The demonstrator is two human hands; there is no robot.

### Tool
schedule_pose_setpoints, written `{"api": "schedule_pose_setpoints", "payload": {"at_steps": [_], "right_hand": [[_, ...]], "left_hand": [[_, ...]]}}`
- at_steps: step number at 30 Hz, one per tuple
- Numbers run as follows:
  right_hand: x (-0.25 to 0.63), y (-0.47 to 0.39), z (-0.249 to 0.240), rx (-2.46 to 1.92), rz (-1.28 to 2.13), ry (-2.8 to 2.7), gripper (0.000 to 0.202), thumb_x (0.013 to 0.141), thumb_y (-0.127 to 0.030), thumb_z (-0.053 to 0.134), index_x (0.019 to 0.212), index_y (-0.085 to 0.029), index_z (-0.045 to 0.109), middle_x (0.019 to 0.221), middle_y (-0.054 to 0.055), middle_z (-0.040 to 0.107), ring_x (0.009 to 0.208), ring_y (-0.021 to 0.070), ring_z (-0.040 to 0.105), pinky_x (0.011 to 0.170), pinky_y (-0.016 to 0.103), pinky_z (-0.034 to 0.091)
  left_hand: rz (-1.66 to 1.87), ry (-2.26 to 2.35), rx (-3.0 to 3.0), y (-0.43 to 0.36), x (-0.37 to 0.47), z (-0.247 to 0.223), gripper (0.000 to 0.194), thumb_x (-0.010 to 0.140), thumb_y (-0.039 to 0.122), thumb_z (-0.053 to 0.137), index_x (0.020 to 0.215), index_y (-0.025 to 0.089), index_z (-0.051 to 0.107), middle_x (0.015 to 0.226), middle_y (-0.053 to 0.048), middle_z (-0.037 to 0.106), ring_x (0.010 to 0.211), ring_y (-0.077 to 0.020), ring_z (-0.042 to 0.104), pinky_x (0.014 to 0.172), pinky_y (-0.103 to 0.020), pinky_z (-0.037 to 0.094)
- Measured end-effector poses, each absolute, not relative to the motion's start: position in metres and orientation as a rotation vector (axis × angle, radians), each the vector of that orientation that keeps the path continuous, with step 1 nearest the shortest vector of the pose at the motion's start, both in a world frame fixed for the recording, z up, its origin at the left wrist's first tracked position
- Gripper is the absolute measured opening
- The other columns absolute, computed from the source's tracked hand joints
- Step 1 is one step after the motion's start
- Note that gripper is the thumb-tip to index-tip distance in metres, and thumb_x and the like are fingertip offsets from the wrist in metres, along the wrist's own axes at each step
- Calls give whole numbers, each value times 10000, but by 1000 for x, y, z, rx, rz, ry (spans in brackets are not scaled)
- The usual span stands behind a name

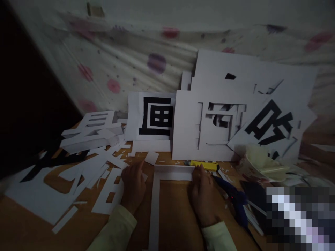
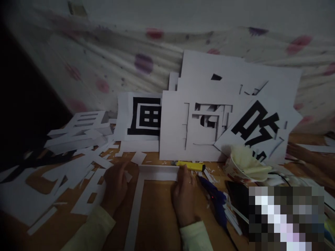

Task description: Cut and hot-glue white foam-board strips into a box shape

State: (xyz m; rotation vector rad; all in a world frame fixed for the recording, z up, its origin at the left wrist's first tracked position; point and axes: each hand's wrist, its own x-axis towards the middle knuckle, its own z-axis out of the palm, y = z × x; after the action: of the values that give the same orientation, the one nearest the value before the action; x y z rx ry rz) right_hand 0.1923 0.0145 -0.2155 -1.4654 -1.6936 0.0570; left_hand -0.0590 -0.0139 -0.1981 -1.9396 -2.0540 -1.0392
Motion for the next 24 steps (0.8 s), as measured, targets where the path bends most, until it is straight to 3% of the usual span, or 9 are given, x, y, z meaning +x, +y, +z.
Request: {"api": "schedule_pose_setpoints", "payload": {"at_steps": [3, 8, 14, 20, 23, 24], "right_hand": [[192, 10, -215, -1517, 12, -1595, 445, 823, -206, 460, 1261, -130, 440, 1153, 189, 552, 1081, 321, 520, 929, 535, 446], [188, 5, -205, -1580, 107, -1576, 225, 832, -374, 544, 948, -206, 451, 859, 73, 532, 791, 251, 543, 706, 396, 478], [184, 6, -189, -1454, 284, -1831, 111, 845, -314, 487, 792, -218, 477, 721, 38, 574, 675, 208, 552, 609, 315, 404], [176, -37, -168, -1348, 285, -2311, 104, 831, -132, 507, 803, -195, 585, 794, 51, 651, 713, 187, 599, 624, 282, 417], [162, -72, -165, -1338, 182, -2546, 48, 769, -170, 650, 810, -195, 640, 868, 90, 682, 791, 253, 621, 681, 348, 467], [156, -82, -167, -1334, 168, -2585, 116, 740, -233, 712, 834, -193, 656, 910, 106, 691, 826, 281, 625, 712, 385, 483]], "left_hand": [[-863, -2155, -1922, -13, -58, -193, 331, 863, 134, 472, 1166, 169, 601, 1149, -126, 647, 1104, -300, 557, 988, -513, 355], [-662, -2268, -1905, -12, -56, -186, 194, 830, 330, 611, 952, 188, 660, 1053, -112, 640, 1057, -305, 554, 990, -518, 347], [-634, -2268, -1944, -13, -56, -185, 185, 880, 231, 516, 981, 167, 657, 1055, -117, 637, 1057, -297, 562, 968, -505, 360], [-600, -2246, -1903, -16, -54, -188, 297, 950, 173, 374, 1006, 162, 665, 1089, -135, 660, 1067, -289, 573, 942, -498, 378], [-578, -2240, -1914, -18, -53, -187, 278, 958, 213, 393, 1039, 165, 654, 1077, -127, 663, 1063, -278, 574, 946, -477, 386], [-576, -2244, -1913, -18, -54, -186, 271, 956, 225, 402, 1039, 163, 652, 1070, -127, 661, 1052, -278, 577, 937, -470, 394]]}}
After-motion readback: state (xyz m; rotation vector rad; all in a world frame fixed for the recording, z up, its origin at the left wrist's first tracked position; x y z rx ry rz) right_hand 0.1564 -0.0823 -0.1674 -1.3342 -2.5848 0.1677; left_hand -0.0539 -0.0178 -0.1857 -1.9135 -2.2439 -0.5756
